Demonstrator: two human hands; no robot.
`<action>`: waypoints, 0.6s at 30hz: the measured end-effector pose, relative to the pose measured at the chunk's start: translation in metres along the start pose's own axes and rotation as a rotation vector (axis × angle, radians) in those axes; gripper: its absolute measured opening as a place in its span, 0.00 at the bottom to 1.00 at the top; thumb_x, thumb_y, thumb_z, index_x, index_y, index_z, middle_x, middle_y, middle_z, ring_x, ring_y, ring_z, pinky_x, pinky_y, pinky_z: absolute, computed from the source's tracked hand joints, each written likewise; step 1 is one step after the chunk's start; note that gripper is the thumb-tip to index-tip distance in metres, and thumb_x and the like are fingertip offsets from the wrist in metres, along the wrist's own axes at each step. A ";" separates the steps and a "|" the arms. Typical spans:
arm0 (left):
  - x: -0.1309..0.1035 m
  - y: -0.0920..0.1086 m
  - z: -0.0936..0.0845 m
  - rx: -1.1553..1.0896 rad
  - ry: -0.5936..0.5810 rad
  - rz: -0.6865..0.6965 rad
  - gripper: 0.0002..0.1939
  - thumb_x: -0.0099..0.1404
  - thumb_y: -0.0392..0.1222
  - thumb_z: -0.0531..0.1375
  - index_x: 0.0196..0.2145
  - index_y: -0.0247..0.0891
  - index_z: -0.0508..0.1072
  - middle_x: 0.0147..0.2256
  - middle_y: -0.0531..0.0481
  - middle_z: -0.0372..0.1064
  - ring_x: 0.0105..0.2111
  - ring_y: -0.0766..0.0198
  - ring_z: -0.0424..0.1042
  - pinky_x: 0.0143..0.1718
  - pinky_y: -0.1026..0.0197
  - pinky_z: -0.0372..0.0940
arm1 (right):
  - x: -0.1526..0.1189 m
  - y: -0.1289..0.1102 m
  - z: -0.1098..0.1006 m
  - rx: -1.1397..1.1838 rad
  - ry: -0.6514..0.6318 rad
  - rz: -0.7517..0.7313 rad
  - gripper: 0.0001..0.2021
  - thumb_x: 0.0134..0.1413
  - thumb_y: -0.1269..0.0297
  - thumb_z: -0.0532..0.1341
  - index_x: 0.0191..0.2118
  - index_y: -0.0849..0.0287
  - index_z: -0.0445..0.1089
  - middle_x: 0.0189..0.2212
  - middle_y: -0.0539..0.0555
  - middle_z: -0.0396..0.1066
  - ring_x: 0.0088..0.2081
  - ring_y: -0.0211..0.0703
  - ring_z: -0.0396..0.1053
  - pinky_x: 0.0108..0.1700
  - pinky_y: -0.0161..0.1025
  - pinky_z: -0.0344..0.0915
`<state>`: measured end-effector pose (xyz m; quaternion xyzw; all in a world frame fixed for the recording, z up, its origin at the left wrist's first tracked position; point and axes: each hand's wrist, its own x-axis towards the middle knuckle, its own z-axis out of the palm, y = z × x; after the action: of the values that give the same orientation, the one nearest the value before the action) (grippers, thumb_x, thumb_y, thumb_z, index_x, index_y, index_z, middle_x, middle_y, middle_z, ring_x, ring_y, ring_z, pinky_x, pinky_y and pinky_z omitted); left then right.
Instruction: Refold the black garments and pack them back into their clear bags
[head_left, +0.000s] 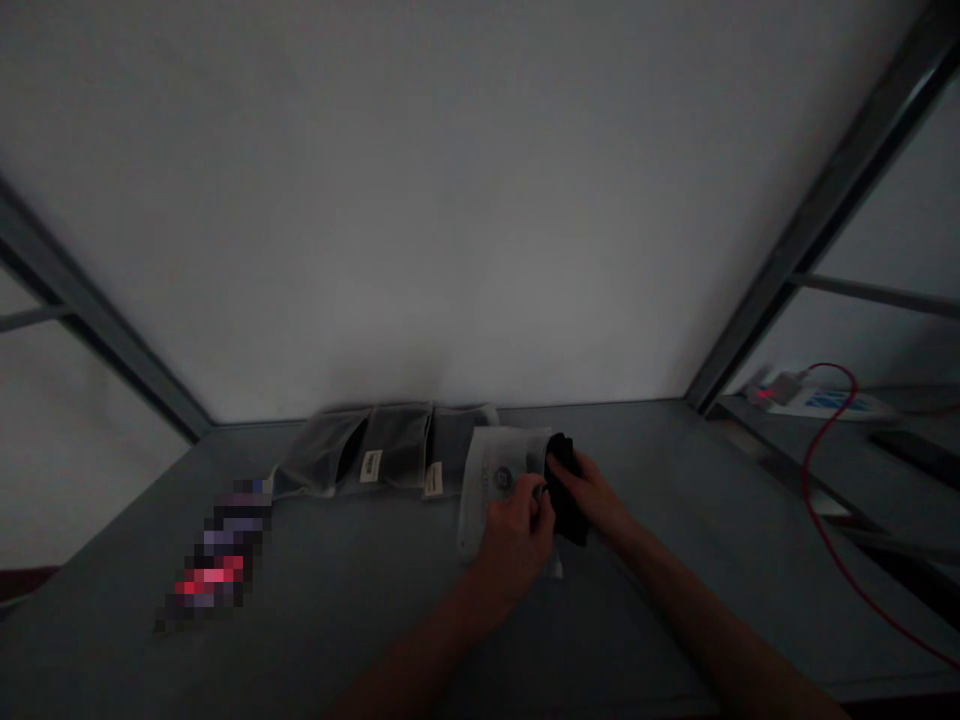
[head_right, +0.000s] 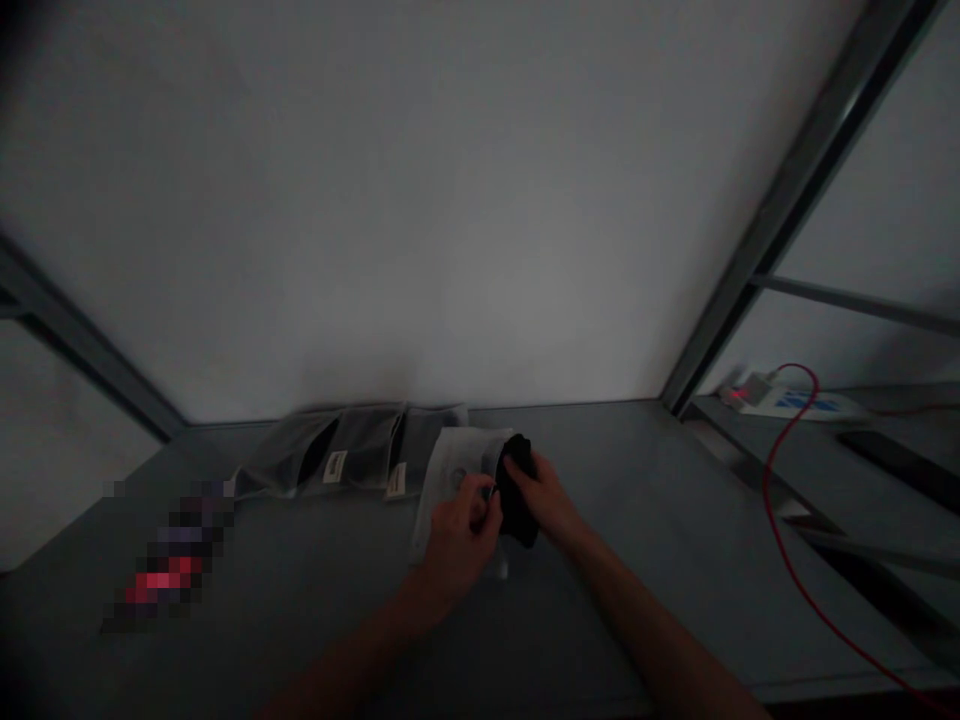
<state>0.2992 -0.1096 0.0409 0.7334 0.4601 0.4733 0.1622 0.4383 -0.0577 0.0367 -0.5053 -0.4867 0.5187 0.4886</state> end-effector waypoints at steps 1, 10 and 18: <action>-0.001 0.000 0.001 -0.001 0.001 0.015 0.07 0.68 0.36 0.52 0.39 0.39 0.69 0.18 0.59 0.59 0.16 0.70 0.61 0.21 0.67 0.56 | 0.000 0.000 0.002 -0.027 0.038 -0.020 0.21 0.43 0.44 0.67 0.34 0.57 0.72 0.30 0.51 0.73 0.34 0.46 0.70 0.37 0.41 0.65; -0.006 0.005 0.004 0.026 -0.003 0.168 0.09 0.68 0.34 0.51 0.41 0.39 0.70 0.20 0.57 0.66 0.17 0.71 0.64 0.22 0.69 0.62 | -0.018 -0.013 0.001 0.276 -0.369 0.292 0.16 0.35 0.59 0.72 0.33 0.58 0.73 0.28 0.49 0.75 0.31 0.41 0.72 0.36 0.37 0.67; -0.012 0.010 0.010 0.090 0.118 0.271 0.09 0.69 0.34 0.51 0.38 0.38 0.71 0.20 0.55 0.68 0.15 0.71 0.65 0.19 0.69 0.60 | -0.017 -0.002 0.013 0.385 -0.250 0.268 0.12 0.38 0.62 0.70 0.32 0.58 0.74 0.25 0.51 0.76 0.27 0.40 0.72 0.31 0.36 0.68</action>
<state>0.3113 -0.1226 0.0356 0.7663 0.3864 0.5121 0.0366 0.4253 -0.0746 0.0395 -0.3949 -0.3643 0.7203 0.4387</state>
